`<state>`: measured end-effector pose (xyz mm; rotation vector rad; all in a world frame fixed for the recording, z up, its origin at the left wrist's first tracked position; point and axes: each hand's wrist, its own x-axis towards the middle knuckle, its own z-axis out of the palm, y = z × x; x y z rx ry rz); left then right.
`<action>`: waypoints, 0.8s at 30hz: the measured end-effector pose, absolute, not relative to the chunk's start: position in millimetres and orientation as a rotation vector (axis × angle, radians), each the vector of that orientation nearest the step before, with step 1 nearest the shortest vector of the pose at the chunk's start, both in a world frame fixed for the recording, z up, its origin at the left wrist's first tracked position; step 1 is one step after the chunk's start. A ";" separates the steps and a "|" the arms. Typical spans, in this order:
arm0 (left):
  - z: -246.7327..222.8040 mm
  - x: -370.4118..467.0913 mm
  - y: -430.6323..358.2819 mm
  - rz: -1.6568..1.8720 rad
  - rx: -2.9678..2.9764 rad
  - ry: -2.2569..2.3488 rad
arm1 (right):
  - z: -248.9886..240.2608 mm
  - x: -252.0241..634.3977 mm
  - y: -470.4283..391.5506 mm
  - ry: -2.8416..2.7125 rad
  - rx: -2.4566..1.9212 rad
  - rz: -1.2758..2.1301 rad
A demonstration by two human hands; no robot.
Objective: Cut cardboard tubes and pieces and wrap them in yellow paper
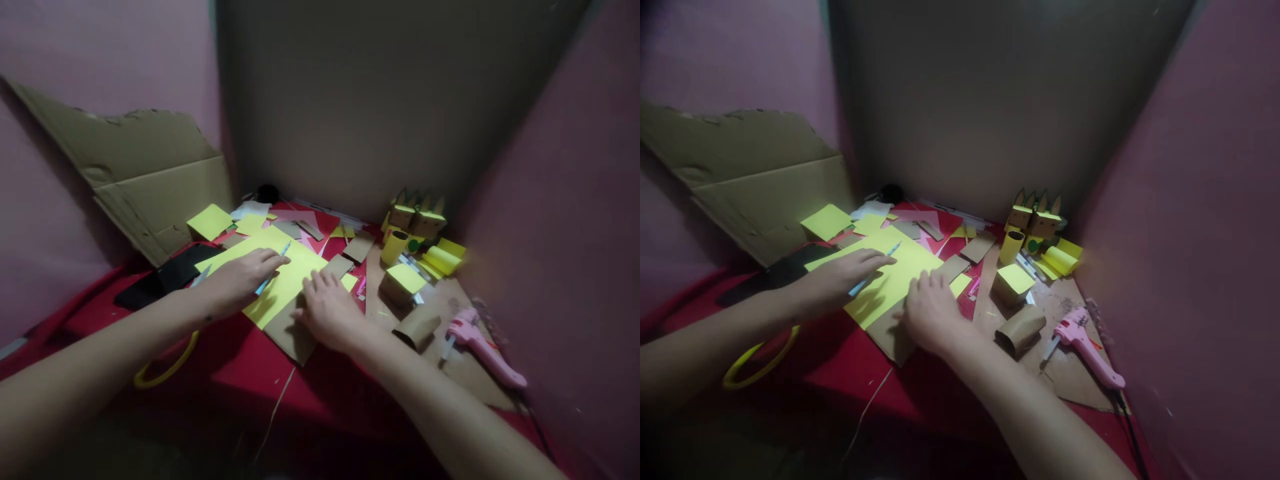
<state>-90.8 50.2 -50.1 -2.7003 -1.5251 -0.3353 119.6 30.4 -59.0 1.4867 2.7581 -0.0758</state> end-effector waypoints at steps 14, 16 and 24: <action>-43.5 -14.9 196.0 -0.035 -2.286 -2.016 | -105.3 120.5 -9.7 3.139 1.342 0.058; -39.7 -16.1 192.3 -0.047 -2.366 -2.056 | -112.7 122.3 -13.5 3.250 1.362 0.171; -38.5 -50.1 112.0 -0.296 -3.349 -2.308 | -117.2 125.0 -12.9 3.826 1.400 0.349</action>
